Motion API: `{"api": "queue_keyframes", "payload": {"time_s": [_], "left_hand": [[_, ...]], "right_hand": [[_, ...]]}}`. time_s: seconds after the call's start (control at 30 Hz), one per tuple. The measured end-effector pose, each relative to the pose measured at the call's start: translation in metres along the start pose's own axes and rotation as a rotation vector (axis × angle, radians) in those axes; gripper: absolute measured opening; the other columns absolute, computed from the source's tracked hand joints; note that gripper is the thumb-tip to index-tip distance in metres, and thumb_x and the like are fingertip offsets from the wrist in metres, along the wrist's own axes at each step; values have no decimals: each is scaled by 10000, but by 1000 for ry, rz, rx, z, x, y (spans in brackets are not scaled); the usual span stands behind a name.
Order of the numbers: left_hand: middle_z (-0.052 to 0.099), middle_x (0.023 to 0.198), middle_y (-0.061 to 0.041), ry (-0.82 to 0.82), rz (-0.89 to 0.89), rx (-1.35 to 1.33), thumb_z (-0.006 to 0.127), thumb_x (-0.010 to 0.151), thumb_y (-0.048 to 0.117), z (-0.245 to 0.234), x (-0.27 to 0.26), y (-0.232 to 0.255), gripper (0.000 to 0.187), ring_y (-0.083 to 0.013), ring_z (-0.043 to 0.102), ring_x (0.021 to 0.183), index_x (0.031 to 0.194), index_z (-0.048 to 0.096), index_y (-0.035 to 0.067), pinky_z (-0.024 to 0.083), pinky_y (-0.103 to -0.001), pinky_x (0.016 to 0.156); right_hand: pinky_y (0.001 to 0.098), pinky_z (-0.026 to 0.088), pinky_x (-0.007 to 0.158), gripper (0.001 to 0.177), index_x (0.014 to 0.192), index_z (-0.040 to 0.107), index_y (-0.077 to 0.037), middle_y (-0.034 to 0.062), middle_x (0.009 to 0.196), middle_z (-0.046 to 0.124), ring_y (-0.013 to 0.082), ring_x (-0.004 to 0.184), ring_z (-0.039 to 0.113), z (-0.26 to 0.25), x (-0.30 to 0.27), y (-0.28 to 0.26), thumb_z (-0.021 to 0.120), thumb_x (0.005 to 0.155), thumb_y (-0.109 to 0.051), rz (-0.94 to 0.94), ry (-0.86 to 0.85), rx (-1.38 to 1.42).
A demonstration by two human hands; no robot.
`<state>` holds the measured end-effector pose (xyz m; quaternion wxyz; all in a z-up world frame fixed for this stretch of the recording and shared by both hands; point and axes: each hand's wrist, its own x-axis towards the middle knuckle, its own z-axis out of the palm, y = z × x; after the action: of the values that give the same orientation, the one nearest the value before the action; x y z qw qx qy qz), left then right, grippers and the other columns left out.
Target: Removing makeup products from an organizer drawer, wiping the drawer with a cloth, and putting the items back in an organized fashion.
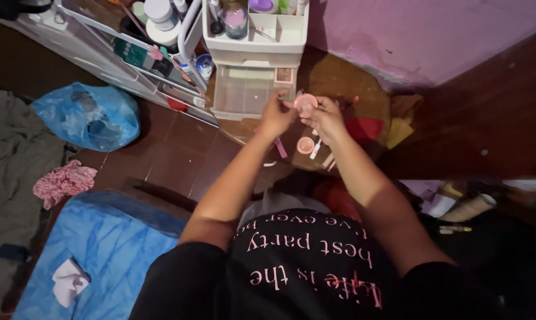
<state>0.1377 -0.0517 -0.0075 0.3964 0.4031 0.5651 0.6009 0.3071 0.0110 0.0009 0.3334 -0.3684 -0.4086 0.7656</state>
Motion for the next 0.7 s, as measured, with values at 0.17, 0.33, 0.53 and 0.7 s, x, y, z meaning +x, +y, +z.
{"api": "queue_keyframes", "payload": {"time_s": [0.17,0.33,0.53,0.7], "left_hand": [[725,896,-81,-54,-165,-75,805,843,106,-33,30,-11,367,-154,702,753,1153,641,-3,602,-302,669],[757,848,-110,51,-22,381,866,744,170,-68,59,-37,364,-222,738,746,1005,673,7,594,-355,671],[748,779,-164,37,-28,610,877,636,250,-70,87,-78,341,-325,743,751,845,713,36,589,-421,701],[742,775,-178,-16,-147,643,884,618,274,-67,91,-81,328,-338,740,744,784,725,40,586,-433,717]], "right_hand": [[355,608,767,328,1266,520,-58,84,1184,684,220,1022,701,36,19,0,648,964,-63,-78,73,-190],[378,561,969,364,1238,608,-100,150,1315,594,309,1174,629,22,43,20,750,905,-60,-486,262,-769],[518,200,1203,412,1172,742,-227,206,1613,285,484,1455,223,55,28,3,791,769,-158,-227,266,-1294],[538,3,1240,416,1265,732,-307,210,1688,130,508,1511,-48,82,18,-8,709,852,-273,-38,183,-1406]]}}
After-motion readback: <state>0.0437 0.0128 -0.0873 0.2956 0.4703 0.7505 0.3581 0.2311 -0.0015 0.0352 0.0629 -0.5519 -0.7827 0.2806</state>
